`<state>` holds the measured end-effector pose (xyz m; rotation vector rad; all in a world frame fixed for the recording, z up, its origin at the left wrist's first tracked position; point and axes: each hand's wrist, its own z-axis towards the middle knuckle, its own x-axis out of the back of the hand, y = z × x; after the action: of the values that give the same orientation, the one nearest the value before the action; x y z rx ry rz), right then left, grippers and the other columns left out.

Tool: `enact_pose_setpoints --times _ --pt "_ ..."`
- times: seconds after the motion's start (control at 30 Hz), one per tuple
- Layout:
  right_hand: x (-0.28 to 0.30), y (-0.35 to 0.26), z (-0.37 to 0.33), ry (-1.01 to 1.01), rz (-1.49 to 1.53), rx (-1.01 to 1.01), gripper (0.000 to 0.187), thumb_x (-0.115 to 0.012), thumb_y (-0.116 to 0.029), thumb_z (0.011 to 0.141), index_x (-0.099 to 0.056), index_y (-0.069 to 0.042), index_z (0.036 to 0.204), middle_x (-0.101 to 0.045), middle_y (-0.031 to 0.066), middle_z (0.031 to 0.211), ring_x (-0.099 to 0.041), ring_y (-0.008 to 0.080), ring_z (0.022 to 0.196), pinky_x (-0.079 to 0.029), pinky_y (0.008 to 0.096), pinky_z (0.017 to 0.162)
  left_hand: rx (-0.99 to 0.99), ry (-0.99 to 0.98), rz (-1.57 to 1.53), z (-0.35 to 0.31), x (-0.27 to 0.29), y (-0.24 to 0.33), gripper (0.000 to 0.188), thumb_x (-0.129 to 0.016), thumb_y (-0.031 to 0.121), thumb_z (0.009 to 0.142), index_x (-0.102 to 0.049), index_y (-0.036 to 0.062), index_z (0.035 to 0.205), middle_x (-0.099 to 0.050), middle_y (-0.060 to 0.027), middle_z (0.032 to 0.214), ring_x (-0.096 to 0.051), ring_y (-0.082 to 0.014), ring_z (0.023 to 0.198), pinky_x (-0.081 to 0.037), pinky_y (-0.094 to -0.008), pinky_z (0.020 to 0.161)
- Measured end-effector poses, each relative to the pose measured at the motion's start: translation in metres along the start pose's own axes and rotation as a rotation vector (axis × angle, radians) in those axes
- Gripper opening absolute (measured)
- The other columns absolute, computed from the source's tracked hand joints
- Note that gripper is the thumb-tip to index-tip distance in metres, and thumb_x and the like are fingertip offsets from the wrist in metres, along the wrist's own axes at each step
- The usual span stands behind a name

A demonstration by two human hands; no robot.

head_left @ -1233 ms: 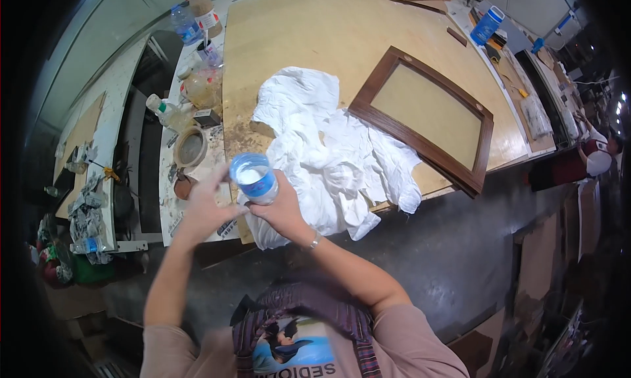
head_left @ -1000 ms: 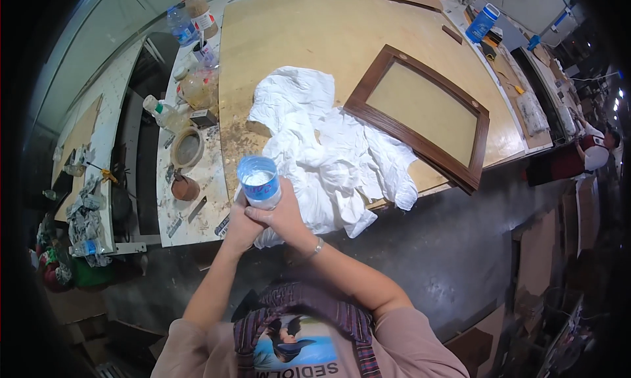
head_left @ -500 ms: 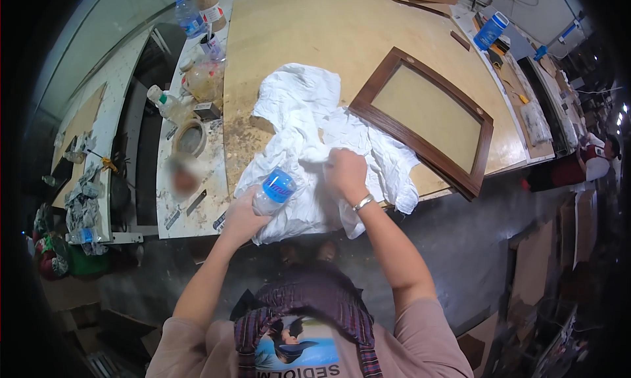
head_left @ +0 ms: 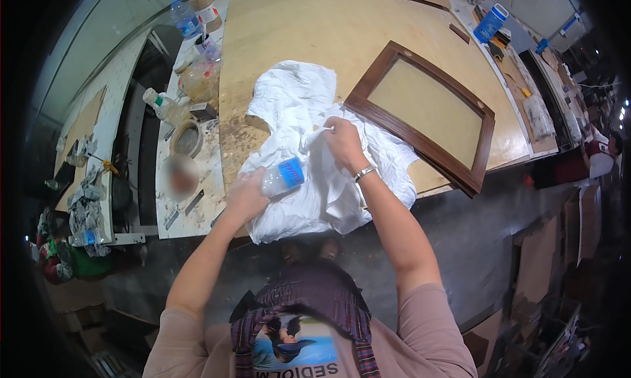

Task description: The person carries a wooden frame to a workbench, applies a liquid from a bottle to a cloth, and then uses the cloth to wipe and polish the surfaces of the frame.

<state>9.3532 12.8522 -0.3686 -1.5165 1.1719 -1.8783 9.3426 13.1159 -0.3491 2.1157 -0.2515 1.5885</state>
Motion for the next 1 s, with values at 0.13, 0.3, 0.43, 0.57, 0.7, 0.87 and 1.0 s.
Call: enact_pose_setpoints --times 0.13,0.3,0.43,0.57,0.7,0.87,1.0 --pt "0.001 -0.001 -0.004 -0.045 0.013 -0.023 0.021 -0.061 -0.015 0.077 -0.067 -0.004 0.093 -0.067 0.0181 0.086 -0.064 0.0340 0.084 -0.049 0.0399 0.074 0.024 -0.050 -0.059 0.000 0.009 0.010 0.064 -0.067 0.019 0.070 -0.048 0.0013 0.129 -0.058 -0.0202 0.119 -0.050 -0.0356 0.114 -0.040 -0.0412 0.099" --pt "0.012 -0.009 -0.006 -0.197 -0.205 0.002 0.036 -0.070 -0.033 0.067 -0.070 -0.008 0.093 -0.068 0.0171 0.088 -0.065 0.0317 0.084 -0.051 0.0381 0.075 -0.015 -0.024 -0.063 0.001 0.008 -0.005 0.064 -0.068 0.018 0.069 -0.049 -0.0006 0.128 -0.058 -0.0215 0.119 -0.051 -0.0367 0.113 -0.039 -0.0415 0.101" --pt "0.001 -0.019 0.002 -0.133 -0.429 0.217 0.038 -0.071 -0.035 0.062 -0.070 -0.009 0.090 -0.068 0.0181 0.083 -0.066 0.0307 0.084 -0.053 0.0400 0.073 0.025 -0.077 -0.072 0.005 0.015 0.002 0.066 -0.070 0.016 0.067 -0.050 0.0019 0.128 -0.058 -0.0218 0.119 -0.051 -0.0359 0.115 -0.038 -0.0409 0.101" --pt "-0.039 -0.017 0.018 -0.230 -0.570 0.318 0.019 -0.064 -0.021 0.068 -0.070 -0.009 0.081 -0.068 0.0152 0.078 -0.068 0.0299 0.078 -0.053 0.0400 0.070 0.063 -0.104 -0.125 0.004 0.012 -0.003 0.067 -0.072 0.016 0.065 -0.051 0.0037 0.128 -0.059 -0.0221 0.118 -0.052 -0.0360 0.114 -0.039 -0.0408 0.100" --pt "-0.053 -0.028 0.035 -0.153 -0.508 0.359 0.012 -0.058 -0.011 0.071 -0.070 -0.010 0.073 -0.067 0.0150 0.076 -0.068 0.0309 0.074 -0.053 0.0408 0.065 0.062 -0.089 -0.176 0.002 0.016 -0.014 0.066 -0.072 0.015 0.065 -0.052 0.0035 0.127 -0.059 -0.0221 0.116 -0.053 -0.0376 0.111 -0.040 -0.0416 0.098" --pt "-0.053 -0.041 0.067 -0.063 -0.375 0.333 0.006 -0.061 -0.011 0.069 -0.067 -0.010 0.071 -0.066 0.0153 0.075 -0.065 0.0338 0.074 -0.050 0.0429 0.063 0.035 -0.021 -0.044 0.015 0.024 -0.003 0.062 -0.067 0.017 0.068 -0.052 0.0021 0.126 -0.060 -0.0225 0.114 -0.055 -0.0378 0.108 -0.041 -0.0419 0.097" --pt "-0.059 -0.034 0.073 -0.099 -0.336 0.287 0.008 -0.062 -0.012 0.070 -0.068 -0.011 0.074 -0.066 0.0140 0.078 -0.065 0.0330 0.076 -0.051 0.0422 0.065 0.021 0.041 0.014 0.014 0.022 -0.010 0.059 -0.063 0.020 0.071 -0.053 0.0011 0.126 -0.061 -0.0227 0.112 -0.056 -0.0377 0.106 -0.041 -0.0420 0.096"
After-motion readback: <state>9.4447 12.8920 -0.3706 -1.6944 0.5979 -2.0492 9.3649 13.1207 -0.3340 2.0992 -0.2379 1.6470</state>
